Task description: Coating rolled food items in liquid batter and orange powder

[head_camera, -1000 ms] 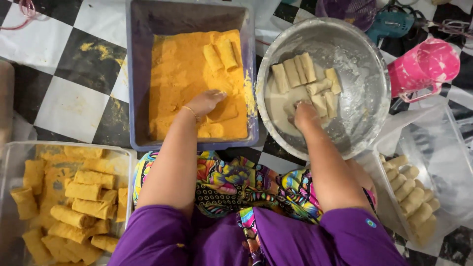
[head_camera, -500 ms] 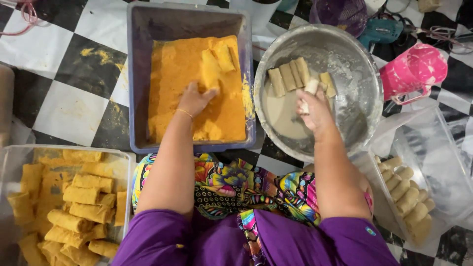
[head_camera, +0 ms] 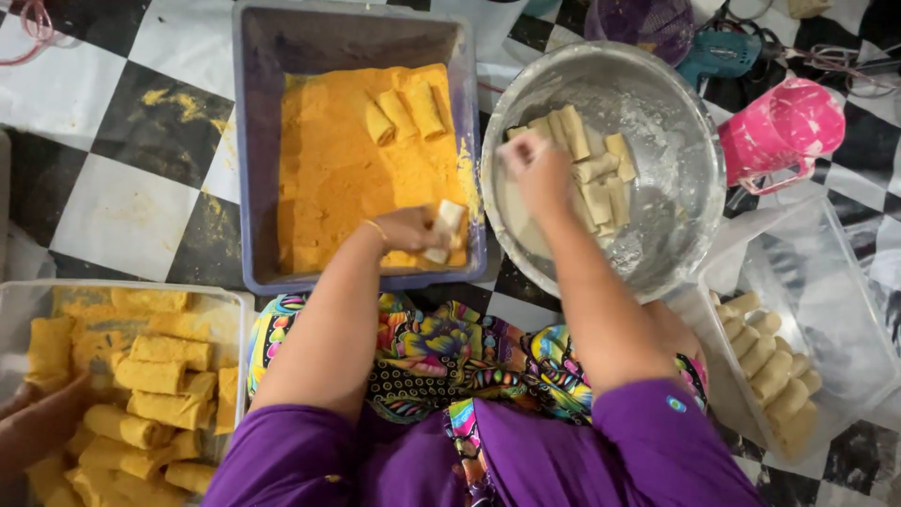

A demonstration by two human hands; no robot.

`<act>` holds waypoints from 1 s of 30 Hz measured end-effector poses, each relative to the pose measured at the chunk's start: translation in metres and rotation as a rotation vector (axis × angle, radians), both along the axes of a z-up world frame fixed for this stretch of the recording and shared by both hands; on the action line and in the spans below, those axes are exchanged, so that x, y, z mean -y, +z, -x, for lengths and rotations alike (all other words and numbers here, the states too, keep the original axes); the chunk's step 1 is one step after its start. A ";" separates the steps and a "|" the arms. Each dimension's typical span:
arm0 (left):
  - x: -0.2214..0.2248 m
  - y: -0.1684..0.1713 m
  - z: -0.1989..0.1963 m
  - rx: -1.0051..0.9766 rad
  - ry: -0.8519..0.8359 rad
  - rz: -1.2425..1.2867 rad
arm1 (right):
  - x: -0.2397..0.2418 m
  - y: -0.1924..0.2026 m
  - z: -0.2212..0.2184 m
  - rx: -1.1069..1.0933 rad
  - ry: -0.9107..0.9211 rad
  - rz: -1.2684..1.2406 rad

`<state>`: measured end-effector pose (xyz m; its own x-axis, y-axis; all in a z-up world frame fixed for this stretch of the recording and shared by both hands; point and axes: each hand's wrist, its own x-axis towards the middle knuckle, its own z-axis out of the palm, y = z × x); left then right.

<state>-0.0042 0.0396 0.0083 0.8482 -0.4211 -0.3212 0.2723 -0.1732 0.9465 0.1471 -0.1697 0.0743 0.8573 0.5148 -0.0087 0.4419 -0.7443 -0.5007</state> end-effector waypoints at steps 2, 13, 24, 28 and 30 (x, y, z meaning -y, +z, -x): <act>0.021 -0.070 -0.014 -0.011 0.109 -0.479 | 0.034 -0.076 -0.075 0.014 -0.174 0.194; -0.001 -0.074 -0.034 -0.006 0.334 -0.818 | -0.005 -0.093 -0.078 -0.228 -0.182 0.502; 0.008 -0.006 -0.018 -0.096 0.103 -0.701 | 0.024 -0.014 -0.063 -0.878 -0.796 -0.955; 0.009 -0.003 -0.012 -0.134 0.173 -0.681 | 0.029 0.010 -0.046 -0.759 -0.689 -0.764; -0.006 0.023 -0.005 -0.134 0.217 -0.573 | 0.022 0.046 -0.021 -0.619 -0.593 -0.663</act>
<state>0.0008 0.0459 0.0313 0.8321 0.0265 -0.5541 0.4677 -0.5704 0.6752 0.1684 -0.1913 0.1198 0.9136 0.0811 -0.3983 -0.3673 -0.2553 -0.8944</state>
